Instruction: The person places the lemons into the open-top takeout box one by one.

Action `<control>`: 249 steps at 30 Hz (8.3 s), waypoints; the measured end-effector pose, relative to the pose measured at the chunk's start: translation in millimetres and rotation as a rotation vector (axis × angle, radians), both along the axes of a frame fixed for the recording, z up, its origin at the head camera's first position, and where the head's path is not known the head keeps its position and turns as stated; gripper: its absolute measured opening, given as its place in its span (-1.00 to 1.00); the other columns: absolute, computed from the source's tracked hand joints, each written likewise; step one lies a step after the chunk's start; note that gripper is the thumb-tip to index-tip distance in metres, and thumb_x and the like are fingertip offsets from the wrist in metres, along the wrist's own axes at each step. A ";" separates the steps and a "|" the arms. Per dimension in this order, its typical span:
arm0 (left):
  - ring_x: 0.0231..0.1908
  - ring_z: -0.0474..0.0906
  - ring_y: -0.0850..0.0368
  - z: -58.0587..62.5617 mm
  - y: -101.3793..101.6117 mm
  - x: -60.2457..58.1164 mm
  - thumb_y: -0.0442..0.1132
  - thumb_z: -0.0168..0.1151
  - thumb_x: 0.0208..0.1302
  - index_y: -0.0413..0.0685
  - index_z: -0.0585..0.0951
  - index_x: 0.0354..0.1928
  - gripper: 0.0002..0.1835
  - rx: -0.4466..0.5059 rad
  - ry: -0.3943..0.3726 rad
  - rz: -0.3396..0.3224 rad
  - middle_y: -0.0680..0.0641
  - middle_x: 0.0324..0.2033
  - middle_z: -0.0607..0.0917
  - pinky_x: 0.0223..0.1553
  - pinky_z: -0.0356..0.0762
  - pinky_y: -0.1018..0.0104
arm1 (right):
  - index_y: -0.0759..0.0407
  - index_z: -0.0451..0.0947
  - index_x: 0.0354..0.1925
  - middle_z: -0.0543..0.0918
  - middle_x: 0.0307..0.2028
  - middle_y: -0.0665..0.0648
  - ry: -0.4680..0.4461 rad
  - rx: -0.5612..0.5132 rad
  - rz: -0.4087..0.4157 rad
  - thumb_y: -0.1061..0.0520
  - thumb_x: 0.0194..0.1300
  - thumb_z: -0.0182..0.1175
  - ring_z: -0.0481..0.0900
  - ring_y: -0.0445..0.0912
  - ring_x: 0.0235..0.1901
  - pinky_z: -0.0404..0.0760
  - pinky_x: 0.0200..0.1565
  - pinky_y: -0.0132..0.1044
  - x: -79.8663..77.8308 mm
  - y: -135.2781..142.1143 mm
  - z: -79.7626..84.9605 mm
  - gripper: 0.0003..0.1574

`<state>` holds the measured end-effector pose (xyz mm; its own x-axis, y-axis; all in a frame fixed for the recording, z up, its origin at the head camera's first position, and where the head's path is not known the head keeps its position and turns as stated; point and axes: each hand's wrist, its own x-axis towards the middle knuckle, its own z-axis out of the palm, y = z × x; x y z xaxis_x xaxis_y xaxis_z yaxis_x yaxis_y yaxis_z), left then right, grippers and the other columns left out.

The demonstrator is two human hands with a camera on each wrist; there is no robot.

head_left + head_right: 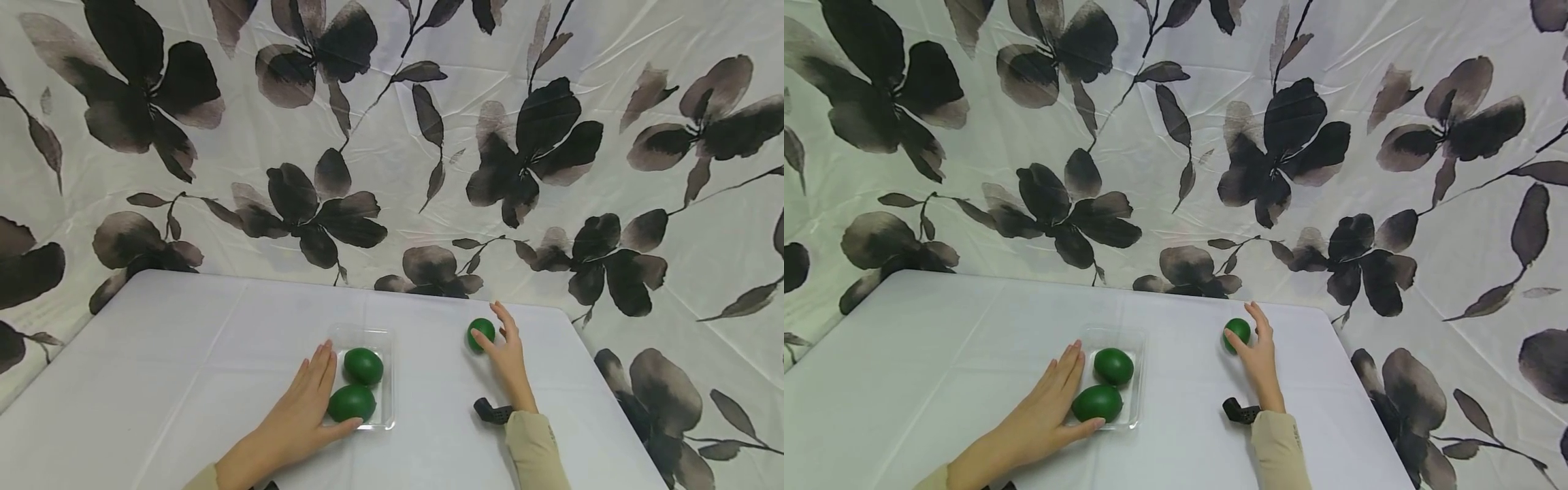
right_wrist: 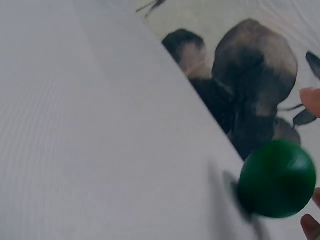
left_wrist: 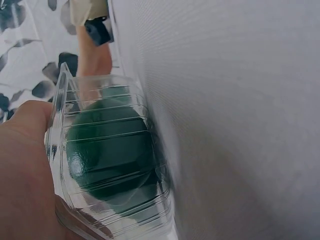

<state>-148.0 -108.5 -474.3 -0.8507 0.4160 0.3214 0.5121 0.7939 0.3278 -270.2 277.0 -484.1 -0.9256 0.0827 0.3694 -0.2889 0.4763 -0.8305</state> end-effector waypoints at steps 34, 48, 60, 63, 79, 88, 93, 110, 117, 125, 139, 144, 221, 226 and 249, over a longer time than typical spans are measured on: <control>0.52 -0.14 -0.17 -1.1 -1.1 -0.6 0.47 0.07 0.23 -0.49 0.08 0.46 0.19 -0.010 -0.003 0.004 -0.35 0.52 -0.07 0.44 -0.01 -0.15 | -0.02 0.45 0.31 0.40 0.31 0.16 -0.125 -0.048 -0.039 0.16 0.04 0.55 0.44 0.10 0.21 0.42 0.25 0.02 2.6 2.4 -22.3 -0.13; 0.51 -0.11 -0.19 -1.0 -0.6 -0.4 0.46 0.09 0.23 -0.50 0.08 0.45 0.19 -0.009 0.008 0.001 -0.36 0.52 -0.06 0.44 0.00 -0.16 | -0.10 0.50 0.28 0.46 0.29 0.08 -0.126 -0.073 -0.023 0.08 -0.02 0.59 0.53 0.06 0.09 0.49 0.12 0.02 2.4 -4.3 -7.5 -0.13; 0.51 -0.12 -0.18 -3.4 -1.1 -0.7 0.48 0.05 0.23 -0.49 0.07 0.46 0.19 -0.017 0.012 0.001 -0.35 0.52 -0.08 0.44 -0.01 -0.15 | 0.11 0.53 0.23 0.55 0.20 0.12 0.044 0.031 0.039 0.23 -0.11 0.61 0.58 0.06 0.03 0.51 0.12 -0.10 9.8 -38.8 21.4 -0.11; 0.52 -0.13 -0.18 -3.1 -1.1 -0.6 0.47 0.06 0.23 -0.49 0.07 0.46 0.19 -0.012 0.008 -0.001 -0.33 0.53 -0.11 0.44 -0.01 -0.15 | 0.18 0.52 0.23 0.55 0.19 0.17 0.070 0.061 0.070 0.27 -0.09 0.60 0.57 0.10 0.04 0.51 0.13 -0.08 18.4 -51.9 35.8 -0.13; 0.52 -0.15 -0.16 -1.4 0.4 -0.8 0.48 0.07 0.22 -0.47 0.06 0.47 0.20 -0.009 -0.024 0.004 -0.34 0.52 -0.09 0.45 -0.03 -0.15 | 0.28 0.51 0.16 0.60 0.10 0.21 0.114 0.066 0.355 0.30 -0.12 0.60 0.62 0.00 -0.12 0.53 0.07 0.04 61.1 -110.8 83.1 -0.17; 0.52 -0.16 -0.15 0.6 0.5 -0.3 0.46 0.09 0.22 -0.49 0.08 0.46 0.19 0.005 -0.029 -0.003 -0.34 0.52 -0.08 0.43 -0.01 -0.19 | 0.14 0.49 0.16 0.62 0.05 0.10 0.142 0.134 0.638 0.19 -0.17 0.65 0.60 -0.09 -0.05 0.58 0.07 -0.11 51.8 -126.8 47.4 -0.11; 0.52 -0.16 -0.14 0.6 -0.4 -0.1 0.47 0.06 0.23 -0.48 0.07 0.47 0.19 -0.005 -0.031 -0.002 -0.33 0.53 -0.08 0.43 -0.01 -0.19 | 0.04 0.51 0.15 0.59 0.08 -0.04 0.117 0.197 0.753 0.06 -0.15 0.66 0.53 -0.13 0.10 0.57 0.11 -0.18 52.0 -133.9 37.9 -0.13; 0.52 -0.16 -0.17 0.3 -0.7 -1.1 0.47 0.04 0.25 -0.48 0.05 0.47 0.19 -0.028 -0.011 -0.004 -0.36 0.52 -0.09 0.42 0.01 -0.20 | 0.01 0.41 0.33 0.41 0.35 0.14 0.204 0.511 0.656 -0.02 0.15 0.47 0.31 -0.03 0.37 0.26 0.30 0.10 55.5 -143.2 35.3 -0.18; 0.52 -0.15 -0.17 -0.7 -0.2 -1.0 0.48 0.03 0.25 -0.47 0.05 0.47 0.19 -0.022 -0.006 -0.001 -0.35 0.52 -0.09 0.42 0.01 -0.20 | -0.01 0.37 0.37 0.39 0.35 0.14 0.189 0.570 0.608 -0.10 0.19 0.43 0.29 -0.02 0.37 0.20 0.35 0.11 57.1 -144.9 34.9 -0.16; 0.52 -0.16 -0.18 -1.3 0.4 -1.5 0.47 0.05 0.25 -0.47 0.06 0.47 0.18 -0.008 -0.018 -0.006 -0.35 0.52 -0.07 0.42 0.01 -0.22 | -0.10 0.38 0.41 0.45 0.31 0.10 0.157 0.688 0.665 -0.18 0.13 0.45 0.35 -0.05 0.33 0.14 0.37 0.21 58.9 -144.2 38.4 -0.08; 0.52 -0.17 -0.17 -1.4 0.2 -1.5 0.45 0.10 0.23 -0.48 0.05 0.47 0.19 -0.002 -0.027 -0.008 -0.35 0.52 -0.08 0.42 0.00 -0.21 | -0.02 0.30 0.46 0.44 0.26 0.12 0.142 0.768 0.637 -0.17 0.39 0.20 0.39 -0.06 0.28 0.17 0.39 0.14 65.3 -147.3 42.1 -0.23; 0.52 -0.16 -0.16 -2.3 0.4 -1.7 0.45 0.11 0.22 -0.48 0.06 0.47 0.19 -0.004 -0.007 -0.015 -0.34 0.52 -0.08 0.42 0.02 -0.21 | 0.05 0.42 0.31 0.51 0.16 0.07 0.202 0.843 0.538 -0.23 0.25 0.34 0.47 -0.08 0.19 0.20 0.39 0.11 71.2 -152.1 46.0 -0.23; 0.50 -0.42 -0.32 26.2 -5.5 -12.7 -0.03 -0.03 0.55 -0.13 0.60 0.08 -0.63 0.238 -0.414 -0.161 -0.30 0.54 -0.29 0.40 -0.28 -0.35 | 0.14 0.39 0.37 0.40 0.33 0.15 -0.057 0.626 0.614 0.20 0.22 0.38 0.29 0.06 0.35 0.18 0.38 0.12 68.4 -153.5 38.0 -0.23; 0.49 -0.26 -0.36 19.4 -2.5 -15.3 -0.18 0.00 0.53 -0.05 0.64 0.01 -0.76 0.215 -0.273 -0.133 -0.38 0.52 -0.14 0.40 -0.13 -0.33 | 0.15 0.38 0.36 0.40 0.33 0.17 -0.060 0.631 0.623 0.22 0.24 0.34 0.29 0.06 0.36 0.17 0.39 0.13 69.3 -153.8 39.4 -0.26; 0.52 -0.18 -0.14 3.8 1.2 -13.6 0.14 -0.08 0.53 -0.38 0.10 0.48 -0.21 0.169 -0.168 -0.068 -0.25 0.55 -0.12 0.45 -0.05 -0.15 | 0.23 0.35 0.35 0.51 0.20 0.19 -0.025 0.578 0.654 0.04 0.44 0.18 0.55 0.09 0.12 0.39 0.20 0.16 29.6 -170.5 57.6 -0.39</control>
